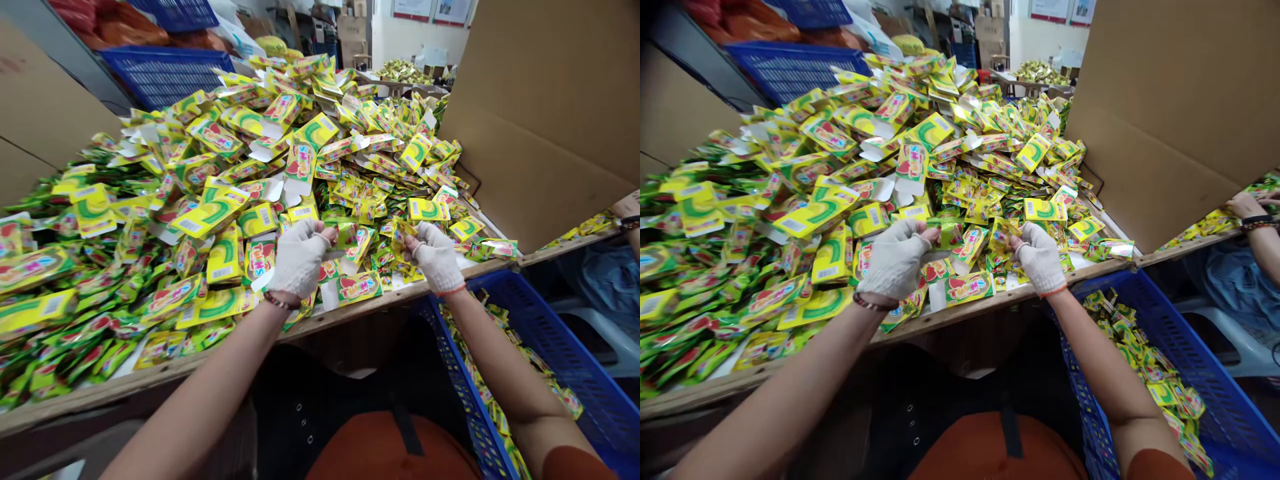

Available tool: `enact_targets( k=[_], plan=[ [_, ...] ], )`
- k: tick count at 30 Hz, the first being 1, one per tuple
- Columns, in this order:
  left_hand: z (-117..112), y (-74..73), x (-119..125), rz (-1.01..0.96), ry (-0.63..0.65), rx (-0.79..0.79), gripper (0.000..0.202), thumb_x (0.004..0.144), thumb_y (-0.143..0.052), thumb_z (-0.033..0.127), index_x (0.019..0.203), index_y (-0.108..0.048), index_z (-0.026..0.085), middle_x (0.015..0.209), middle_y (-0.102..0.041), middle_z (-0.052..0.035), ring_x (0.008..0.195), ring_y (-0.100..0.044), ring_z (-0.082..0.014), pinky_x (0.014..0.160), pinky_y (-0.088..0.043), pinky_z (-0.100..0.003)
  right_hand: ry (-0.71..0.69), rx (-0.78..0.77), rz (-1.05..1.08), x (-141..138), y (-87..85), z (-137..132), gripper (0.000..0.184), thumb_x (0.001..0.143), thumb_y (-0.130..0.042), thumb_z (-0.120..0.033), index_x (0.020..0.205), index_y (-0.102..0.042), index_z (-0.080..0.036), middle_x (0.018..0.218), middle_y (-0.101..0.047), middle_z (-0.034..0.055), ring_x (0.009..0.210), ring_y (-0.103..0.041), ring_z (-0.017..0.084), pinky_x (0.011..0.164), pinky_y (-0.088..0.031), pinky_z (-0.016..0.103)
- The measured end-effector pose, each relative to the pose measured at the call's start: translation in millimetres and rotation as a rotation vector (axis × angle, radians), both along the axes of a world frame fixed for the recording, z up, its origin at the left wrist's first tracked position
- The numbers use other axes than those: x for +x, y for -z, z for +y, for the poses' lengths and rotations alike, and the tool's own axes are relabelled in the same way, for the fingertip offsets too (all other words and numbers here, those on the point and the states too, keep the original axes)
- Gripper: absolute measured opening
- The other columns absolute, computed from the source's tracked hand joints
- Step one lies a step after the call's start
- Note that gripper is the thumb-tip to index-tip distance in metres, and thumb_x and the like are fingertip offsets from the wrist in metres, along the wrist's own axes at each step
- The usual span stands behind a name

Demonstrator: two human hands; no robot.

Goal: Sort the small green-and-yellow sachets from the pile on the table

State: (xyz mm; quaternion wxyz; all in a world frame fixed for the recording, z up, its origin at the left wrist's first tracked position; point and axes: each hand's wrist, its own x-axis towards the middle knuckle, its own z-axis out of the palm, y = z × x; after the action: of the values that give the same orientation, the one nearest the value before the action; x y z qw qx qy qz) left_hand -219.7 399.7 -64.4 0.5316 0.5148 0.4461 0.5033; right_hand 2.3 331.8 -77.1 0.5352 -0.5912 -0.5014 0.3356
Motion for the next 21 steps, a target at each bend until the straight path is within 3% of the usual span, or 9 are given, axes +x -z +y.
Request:
enact_targets(
  k=[3,6,9,14,17,21],
  plan=[
    [-31,10.7,8,-0.092,0.075,-0.125,0.035,0.063,-0.079,0.039,0.077,-0.056,0.018,0.07,-0.055,0.0038,0.063,-0.057,-0.0109,0.057,-0.053,-0.024,-0.083,-0.002,0.04,-19,-0.3,-18,0.026,0.078,-0.063,-0.044,0.084,-0.054,-0.021,0.073,-0.059,-0.0012,0.06,-0.054,0.012,0.054,-0.044,0.024],
    [-54,22.0,14,-0.076,0.147,-0.173,0.034,0.066,-0.079,0.041,0.077,-0.057,0.017,0.066,-0.055,0.0037,0.057,-0.052,-0.0091,0.051,-0.044,-0.02,-0.106,-0.002,-0.033,-35,4.0,-29,0.02,0.081,-0.061,-0.04,0.084,-0.055,-0.021,0.076,-0.061,0.0003,0.067,-0.057,0.015,0.059,-0.047,0.025],
    [-71,27.9,15,-0.074,0.155,-0.169,0.03,0.072,-0.074,0.042,0.077,-0.058,0.017,0.062,-0.051,0.0045,0.053,-0.045,-0.0074,0.048,-0.036,-0.019,-0.048,-0.004,-0.154,-44,9.0,-38,0.017,0.085,-0.055,-0.037,0.087,-0.056,-0.021,0.079,-0.062,0.0022,0.071,-0.059,0.016,0.064,-0.05,0.027],
    [-88,27.7,15,-0.03,0.158,-0.125,0.031,0.071,-0.077,0.042,0.081,-0.06,0.019,0.072,-0.06,0.0026,0.063,-0.053,-0.0106,0.06,-0.044,-0.023,0.043,0.066,-0.328,-51,13.9,-52,0.013,0.087,-0.054,-0.032,0.09,-0.057,-0.02,0.085,-0.063,0.0057,0.079,-0.06,0.019,0.077,-0.051,0.033],
    [-96,31.4,13,0.015,0.123,-0.127,0.029,0.07,-0.076,0.042,0.076,-0.058,0.02,0.068,-0.059,0.0032,0.061,-0.052,-0.0115,0.059,-0.045,-0.023,-0.015,0.044,-0.156,-52,15.8,-61,0.018,0.086,-0.058,-0.035,0.095,-0.054,-0.02,0.089,-0.064,0.0055,0.08,-0.062,0.019,0.075,-0.054,0.033],
    [-105,38.2,10,0.105,0.167,-0.061,0.027,0.073,-0.072,0.042,0.073,-0.058,0.02,0.067,-0.057,0.0022,0.06,-0.05,-0.0124,0.056,-0.042,-0.024,-0.278,-0.166,0.196,-47,20.9,-71,0.047,0.077,-0.072,-0.045,0.112,-0.052,-0.021,0.095,-0.068,0.0047,0.072,-0.064,0.017,0.058,-0.055,0.027]
  ],
)
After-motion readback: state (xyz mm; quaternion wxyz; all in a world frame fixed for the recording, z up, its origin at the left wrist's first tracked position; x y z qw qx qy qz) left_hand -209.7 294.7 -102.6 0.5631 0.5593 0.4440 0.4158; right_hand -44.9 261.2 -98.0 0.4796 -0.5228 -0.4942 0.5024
